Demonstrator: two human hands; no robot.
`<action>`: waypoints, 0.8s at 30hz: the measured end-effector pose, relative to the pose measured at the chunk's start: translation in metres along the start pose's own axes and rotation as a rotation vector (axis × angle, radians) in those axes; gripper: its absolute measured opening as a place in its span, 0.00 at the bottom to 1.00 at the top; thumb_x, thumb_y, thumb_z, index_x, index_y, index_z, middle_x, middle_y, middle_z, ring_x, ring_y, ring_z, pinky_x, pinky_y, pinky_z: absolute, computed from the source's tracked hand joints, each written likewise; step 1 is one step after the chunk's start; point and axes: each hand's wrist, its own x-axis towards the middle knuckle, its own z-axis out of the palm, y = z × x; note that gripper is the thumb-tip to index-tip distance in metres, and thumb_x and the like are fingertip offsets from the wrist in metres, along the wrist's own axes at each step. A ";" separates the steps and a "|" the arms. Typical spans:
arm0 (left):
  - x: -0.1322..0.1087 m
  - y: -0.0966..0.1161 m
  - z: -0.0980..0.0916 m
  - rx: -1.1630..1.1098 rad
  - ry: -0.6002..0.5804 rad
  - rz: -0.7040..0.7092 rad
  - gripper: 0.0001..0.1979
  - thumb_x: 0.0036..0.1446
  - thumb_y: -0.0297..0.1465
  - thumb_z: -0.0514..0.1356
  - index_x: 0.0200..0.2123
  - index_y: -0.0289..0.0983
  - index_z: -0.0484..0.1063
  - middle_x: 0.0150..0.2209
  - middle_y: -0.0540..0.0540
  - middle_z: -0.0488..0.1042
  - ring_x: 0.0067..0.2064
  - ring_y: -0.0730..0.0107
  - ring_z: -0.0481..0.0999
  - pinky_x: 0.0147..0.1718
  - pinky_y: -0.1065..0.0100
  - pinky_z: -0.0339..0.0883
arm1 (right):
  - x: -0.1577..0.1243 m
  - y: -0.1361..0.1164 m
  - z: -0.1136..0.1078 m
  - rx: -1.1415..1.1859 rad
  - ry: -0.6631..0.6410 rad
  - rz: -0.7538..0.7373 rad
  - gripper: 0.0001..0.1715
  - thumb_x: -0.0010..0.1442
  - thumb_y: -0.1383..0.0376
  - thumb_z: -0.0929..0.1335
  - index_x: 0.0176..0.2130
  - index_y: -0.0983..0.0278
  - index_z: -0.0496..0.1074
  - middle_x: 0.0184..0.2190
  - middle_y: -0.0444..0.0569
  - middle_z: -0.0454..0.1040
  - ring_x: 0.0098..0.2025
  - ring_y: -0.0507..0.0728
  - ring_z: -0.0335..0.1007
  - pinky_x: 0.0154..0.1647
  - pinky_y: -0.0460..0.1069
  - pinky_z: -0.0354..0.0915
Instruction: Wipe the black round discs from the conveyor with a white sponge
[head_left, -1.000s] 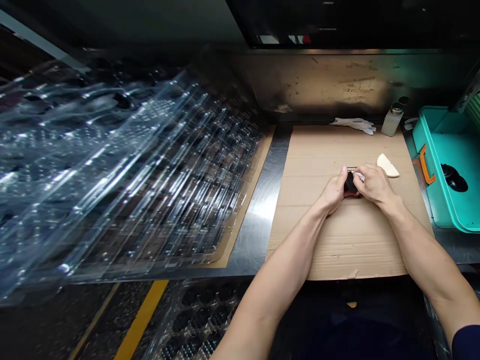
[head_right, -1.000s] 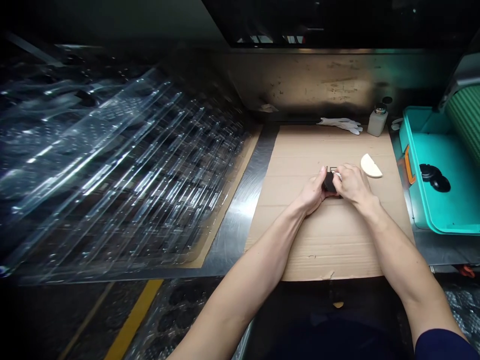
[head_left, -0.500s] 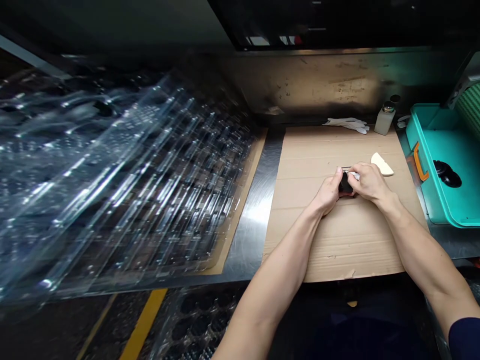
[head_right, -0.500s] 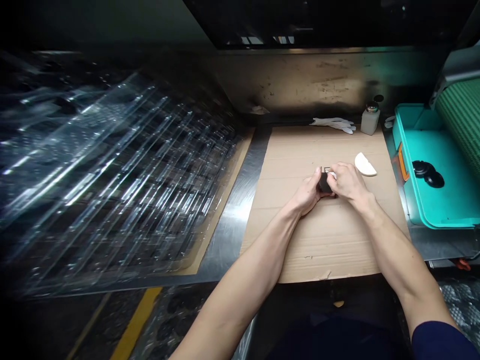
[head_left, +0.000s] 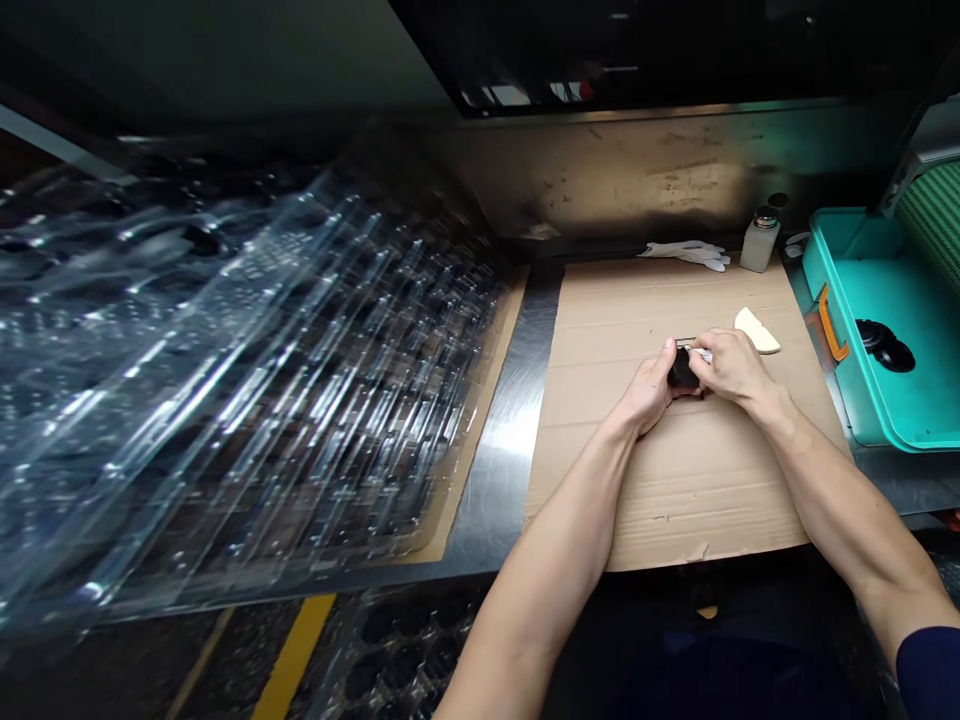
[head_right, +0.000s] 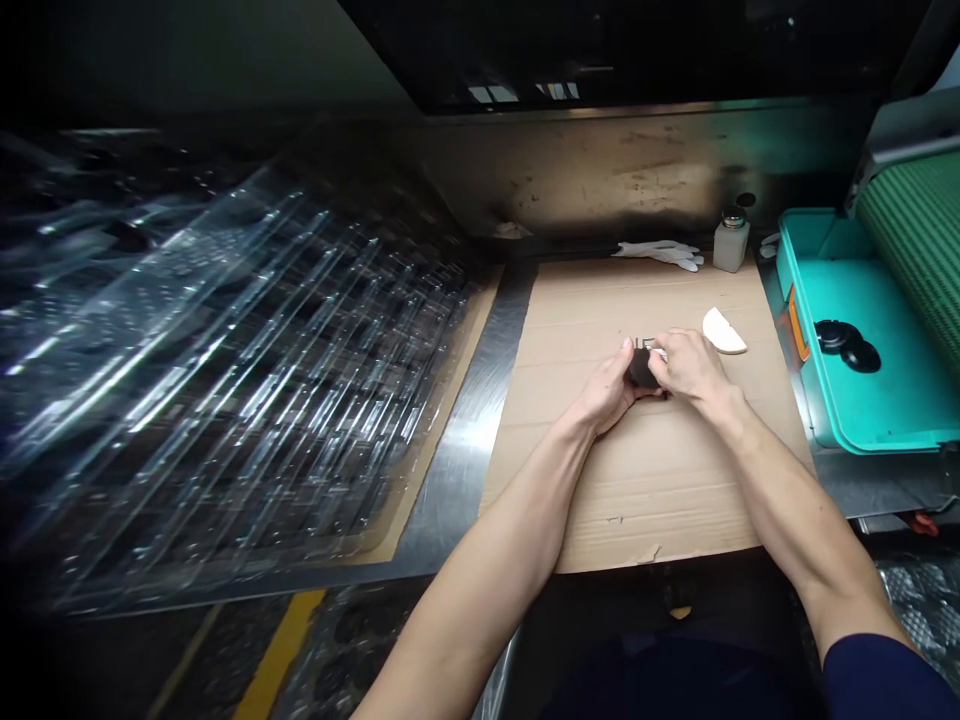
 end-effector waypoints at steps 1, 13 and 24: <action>0.000 0.004 -0.001 -0.057 -0.002 -0.038 0.29 0.69 0.52 0.55 0.39 0.30 0.78 0.32 0.40 0.80 0.32 0.68 0.80 0.31 0.70 0.76 | 0.000 0.002 -0.001 0.030 0.027 0.008 0.12 0.63 0.66 0.67 0.38 0.64 0.81 0.37 0.51 0.82 0.38 0.58 0.76 0.41 0.49 0.65; -0.003 0.040 -0.014 -0.655 0.143 -0.251 0.32 0.76 0.42 0.39 0.59 0.23 0.70 0.37 0.34 0.80 0.27 0.72 0.76 0.23 0.76 0.73 | -0.003 0.021 -0.016 0.140 0.149 0.218 0.17 0.62 0.54 0.69 0.38 0.62 0.83 0.31 0.50 0.81 0.34 0.59 0.75 0.40 0.51 0.66; 0.000 0.035 -0.016 -0.654 0.120 -0.156 0.29 0.74 0.42 0.44 0.60 0.26 0.71 0.48 0.29 0.81 0.34 0.65 0.81 0.30 0.70 0.75 | -0.008 0.049 -0.018 -0.341 0.094 0.385 0.25 0.67 0.56 0.66 0.57 0.66 0.76 0.49 0.65 0.75 0.54 0.71 0.67 0.56 0.64 0.62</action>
